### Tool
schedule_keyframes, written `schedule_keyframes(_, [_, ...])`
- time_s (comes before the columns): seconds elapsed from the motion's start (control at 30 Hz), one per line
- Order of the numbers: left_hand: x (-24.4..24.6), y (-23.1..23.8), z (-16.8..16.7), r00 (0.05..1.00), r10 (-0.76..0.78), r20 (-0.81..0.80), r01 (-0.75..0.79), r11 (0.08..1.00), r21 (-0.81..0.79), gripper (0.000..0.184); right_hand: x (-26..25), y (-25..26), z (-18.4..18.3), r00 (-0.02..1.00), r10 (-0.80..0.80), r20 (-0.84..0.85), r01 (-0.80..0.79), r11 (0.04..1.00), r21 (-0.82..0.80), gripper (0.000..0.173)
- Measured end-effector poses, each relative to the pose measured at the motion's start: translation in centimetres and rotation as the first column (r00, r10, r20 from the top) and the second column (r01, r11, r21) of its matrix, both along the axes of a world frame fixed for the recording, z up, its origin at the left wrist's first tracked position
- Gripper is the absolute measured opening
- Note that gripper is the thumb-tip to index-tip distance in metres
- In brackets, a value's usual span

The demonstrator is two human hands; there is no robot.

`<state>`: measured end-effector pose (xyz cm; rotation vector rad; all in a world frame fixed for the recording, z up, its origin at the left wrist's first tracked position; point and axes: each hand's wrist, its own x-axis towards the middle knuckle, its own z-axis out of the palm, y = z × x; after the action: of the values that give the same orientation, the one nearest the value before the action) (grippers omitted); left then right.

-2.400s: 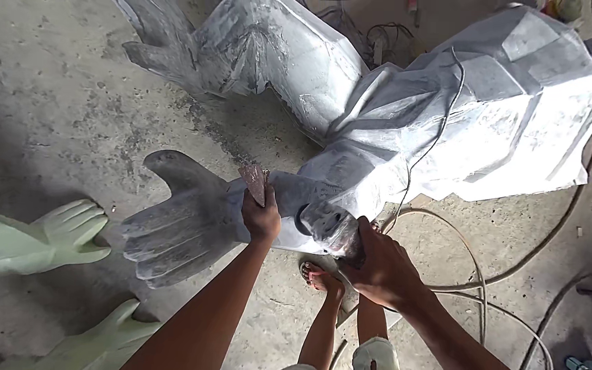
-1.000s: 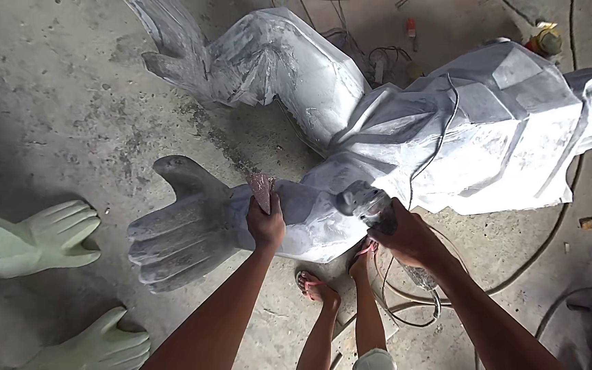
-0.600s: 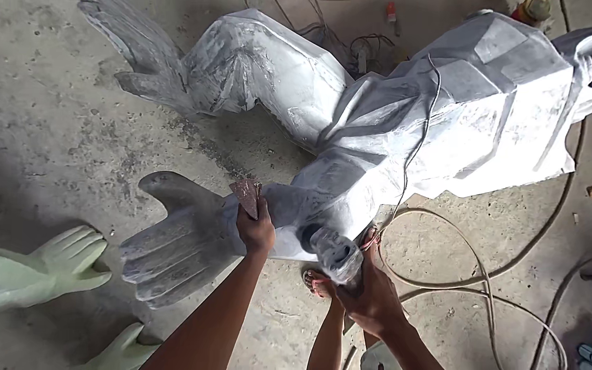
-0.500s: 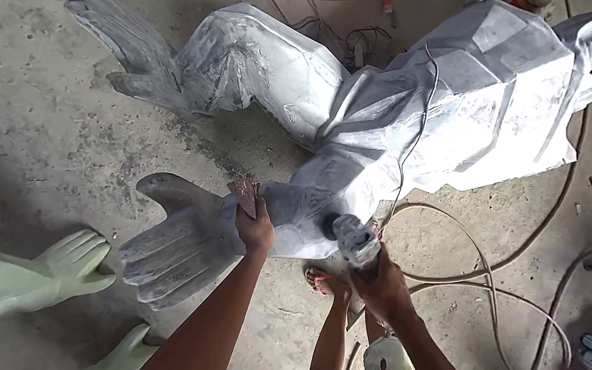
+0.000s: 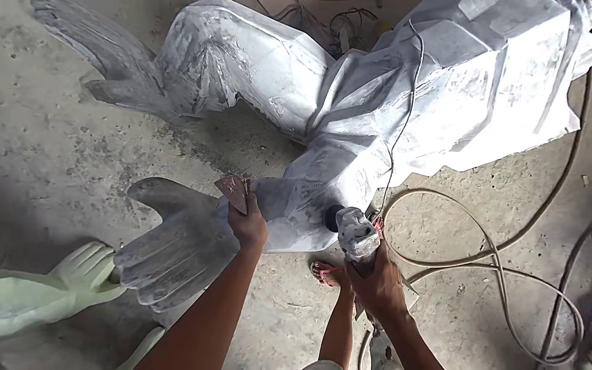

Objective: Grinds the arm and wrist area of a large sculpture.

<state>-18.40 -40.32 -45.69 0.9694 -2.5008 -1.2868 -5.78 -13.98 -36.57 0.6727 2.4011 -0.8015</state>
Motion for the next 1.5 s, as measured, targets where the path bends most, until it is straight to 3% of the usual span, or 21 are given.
schedule_keyframes(0.1, [-0.1, -0.1, 0.1, 1.0, -0.003, 0.017, 0.003, 1.0, -0.004, 0.04, -0.1, -1.4, 1.4, 0.996, 0.066, 0.055, -0.063, 0.996, -0.058, 0.08])
schedule_keyframes(0.23, [0.3, 0.1, 0.0, 1.0, -0.013, 0.012, 0.013, 1.0, 0.002, 0.041, -1.5, -4.8, 3.9, 0.977, 0.19, 0.095, -0.177, 0.976, -0.129, 0.068])
schedule_keyframes(0.43, [0.1, -0.1, 0.0, 0.999, 0.01, 0.035, -0.011, 1.0, 0.012, 0.042, 0.6, -3.7, 3.8, 0.978, 0.188, 0.087, -0.184, 0.981, -0.055, 0.079])
schedule_keyframes(0.63, [0.2, 0.4, 0.3, 1.0, 0.02, 0.011, -0.02, 0.999, 0.026, 0.039, -2.1, -5.3, 4.6, 0.963, 0.26, 0.068, -0.249, 0.958, -0.138, 0.066])
schedule_keyframes(0.73, [0.2, 0.4, 0.3, 1.0, 0.015, -0.01, -0.015, 0.999, 0.038, 0.036, -1.3, -3.7, 4.0, 0.968, 0.224, 0.114, -0.208, 0.968, -0.137, 0.074])
schedule_keyframes(0.97, [0.0, 0.3, 0.3, 1.0, -0.015, 0.0, 0.015, 1.0, -0.013, 0.039, 0.2, 0.2, 0.3, 0.996, -0.073, 0.049, 0.072, 0.997, 0.011, 0.074])
schedule_keyframes(1.07, [-0.1, 0.4, 0.6, 1.0, -0.003, 0.009, 0.003, 1.0, -0.019, 0.038, 0.8, -1.4, 1.5, 0.996, 0.029, 0.086, -0.023, 0.997, -0.069, 0.085])
schedule_keyframes(1.17, [-0.1, 0.5, 0.7, 1.0, 0.012, 0.028, -0.012, 1.0, 0.001, 0.038, 1.8, -2.9, 2.2, 0.989, 0.139, 0.059, -0.133, 0.987, -0.093, 0.078])
schedule_keyframes(1.33, [0.1, 0.3, 0.3, 1.0, -0.014, -0.018, 0.014, 1.0, 0.006, 0.037, 0.6, 0.6, 0.2, 0.996, -0.052, 0.073, 0.056, 0.997, -0.059, 0.077])
schedule_keyframes(1.5, [0.3, 0.5, 0.3, 0.997, -0.019, -0.073, 0.023, 0.998, 0.057, 0.035, -4.7, 2.1, 0.0, 1.0, 0.002, 0.026, 0.0, 0.996, -0.087, 0.073])
